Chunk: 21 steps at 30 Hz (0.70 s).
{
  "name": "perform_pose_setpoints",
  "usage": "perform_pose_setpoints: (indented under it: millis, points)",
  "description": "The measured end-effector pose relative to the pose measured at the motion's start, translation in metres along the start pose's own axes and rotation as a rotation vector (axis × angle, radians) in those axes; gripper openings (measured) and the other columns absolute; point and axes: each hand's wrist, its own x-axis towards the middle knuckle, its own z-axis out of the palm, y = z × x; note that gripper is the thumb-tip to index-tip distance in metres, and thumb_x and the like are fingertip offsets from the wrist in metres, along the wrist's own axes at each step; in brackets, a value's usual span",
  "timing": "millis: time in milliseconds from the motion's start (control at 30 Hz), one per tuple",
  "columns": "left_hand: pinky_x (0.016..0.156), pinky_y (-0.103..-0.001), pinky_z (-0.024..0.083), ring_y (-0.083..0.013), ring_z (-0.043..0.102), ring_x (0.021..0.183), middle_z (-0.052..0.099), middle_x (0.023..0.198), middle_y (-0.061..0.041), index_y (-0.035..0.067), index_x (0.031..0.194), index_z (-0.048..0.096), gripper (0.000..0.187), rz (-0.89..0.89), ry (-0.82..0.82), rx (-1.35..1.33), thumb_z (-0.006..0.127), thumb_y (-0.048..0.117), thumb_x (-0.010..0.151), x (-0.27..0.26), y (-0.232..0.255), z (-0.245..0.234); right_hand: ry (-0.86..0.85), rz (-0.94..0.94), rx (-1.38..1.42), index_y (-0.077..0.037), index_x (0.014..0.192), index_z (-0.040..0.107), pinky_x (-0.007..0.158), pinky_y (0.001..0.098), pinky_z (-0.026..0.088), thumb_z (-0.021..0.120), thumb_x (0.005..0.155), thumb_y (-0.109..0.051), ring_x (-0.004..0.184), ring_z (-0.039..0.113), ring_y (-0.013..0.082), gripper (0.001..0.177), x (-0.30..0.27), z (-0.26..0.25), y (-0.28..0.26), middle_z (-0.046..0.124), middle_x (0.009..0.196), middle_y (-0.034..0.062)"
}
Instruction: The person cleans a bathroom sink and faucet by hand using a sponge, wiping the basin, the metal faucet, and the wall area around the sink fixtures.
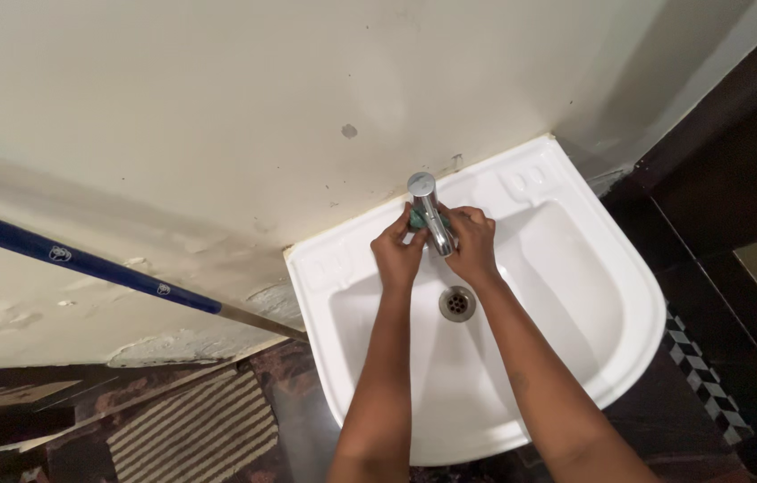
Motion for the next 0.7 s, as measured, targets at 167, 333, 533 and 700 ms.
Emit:
perform_pose_setpoints:
  millis: [167,333,533,700]
  points:
    - [0.083,-0.031,0.062,-0.0204,0.079,0.097,0.078,0.109,-0.017,-0.002,0.120,0.073,0.044,-0.005,0.057,0.027,0.078,-0.007,0.077,0.004,0.000,0.004,-0.053,-0.080,0.045,-0.003,0.138,0.061,0.094,0.0428,0.033,0.077,0.070,-0.014,0.117,0.057,0.0251,0.070,0.006,-0.001,0.011,0.072,0.111,0.0089]
    - [0.077,-0.031,0.063,-0.0217,0.080,0.089,0.079,0.097,-0.017,0.000,0.109,0.077,0.033,-0.067,0.029,0.081,0.077,-0.005,0.076,0.013,0.002,-0.003,-0.028,-0.059,0.070,-0.003,0.140,0.063,0.097,0.0424,0.034,0.078,0.080,-0.017,0.116,0.062,0.0236,0.063,0.004,0.001,0.004,0.072,0.115,0.0121]
    - [0.075,-0.032,0.061,-0.0237,0.079,0.080,0.078,0.087,-0.018,0.001,0.098,0.080,0.023,-0.059,-0.037,0.239,0.082,0.001,0.075,0.015,0.000,-0.014,0.129,0.057,0.097,-0.005,0.122,0.075,0.094,0.0406,0.043,0.092,0.074,-0.033,0.102,0.067,0.0253,0.058,0.006,-0.001,-0.024,0.075,0.100,0.0100]
    - [0.075,-0.029,0.062,-0.0168,0.078,0.083,0.080,0.094,-0.013,-0.001,0.106,0.076,0.029,-0.122,-0.030,0.043,0.081,-0.001,0.078,0.007,-0.006,-0.013,0.308,0.023,0.115,-0.003,0.098,0.076,0.093,0.0401,0.050,0.084,0.073,0.000,0.105,0.067,0.0270,0.026,-0.005,0.012,-0.011,0.077,0.104,0.0088]
